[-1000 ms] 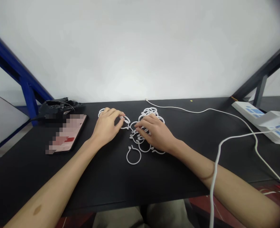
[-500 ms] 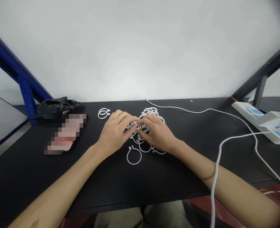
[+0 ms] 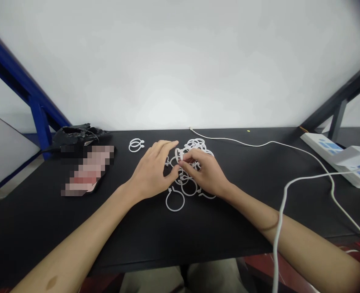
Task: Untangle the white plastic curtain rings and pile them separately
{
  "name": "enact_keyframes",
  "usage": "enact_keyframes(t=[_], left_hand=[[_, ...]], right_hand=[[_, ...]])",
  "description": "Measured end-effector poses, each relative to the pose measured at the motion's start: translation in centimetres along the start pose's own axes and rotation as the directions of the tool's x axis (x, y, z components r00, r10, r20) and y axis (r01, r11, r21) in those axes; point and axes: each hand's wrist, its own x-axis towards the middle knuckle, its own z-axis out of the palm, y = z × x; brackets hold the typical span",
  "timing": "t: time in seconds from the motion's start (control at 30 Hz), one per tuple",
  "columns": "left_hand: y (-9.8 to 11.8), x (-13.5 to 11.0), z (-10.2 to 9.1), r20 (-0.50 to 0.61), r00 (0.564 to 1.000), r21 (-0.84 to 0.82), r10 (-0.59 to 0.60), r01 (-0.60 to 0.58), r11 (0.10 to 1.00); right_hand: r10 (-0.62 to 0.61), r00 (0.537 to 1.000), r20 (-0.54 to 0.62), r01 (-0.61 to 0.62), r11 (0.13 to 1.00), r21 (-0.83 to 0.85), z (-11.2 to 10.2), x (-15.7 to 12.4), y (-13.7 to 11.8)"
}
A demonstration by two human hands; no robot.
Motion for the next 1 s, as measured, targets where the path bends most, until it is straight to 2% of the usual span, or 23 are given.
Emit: enact_keyframes(t=[0.17,0.33,0.5,0.57,0.73,1.0], left_hand=[[-0.42,0.01,0.42,0.058,0.998,0.038,-0.005,0.003,0.999],[-0.81,0.07,0.55,0.044,0.999,0.057,-0.008,0.006,0.998],[-0.78,0.04,0.57,0.024,0.999,0.041,0.021,-0.022,0.999],[-0.74,0.03,0.59,0.029,0.999,0.040,0.038,-0.040,0.998],[-0.65,0.06,0.56,0.052,0.997,0.014,0.053,-0.054,0.998],[-0.77,-0.07,0.68,0.061,0.997,0.005,0.045,-0.045,0.999]], right_hand=[[0.040,0.999,0.001,-0.040,0.996,0.079,-0.15,0.06,-0.36],[0.025,1.000,0.015,-0.025,0.999,0.022,0.02,-0.16,-0.06],[0.051,0.997,-0.055,-0.050,0.998,0.026,0.10,-0.28,0.08],[0.025,0.997,-0.076,-0.024,1.000,0.011,0.03,-0.26,0.08],[-0.091,0.995,-0.045,0.087,0.993,-0.083,-0.04,-0.22,0.20],[-0.104,0.993,-0.059,0.100,0.993,-0.066,-0.08,-0.20,0.14]])
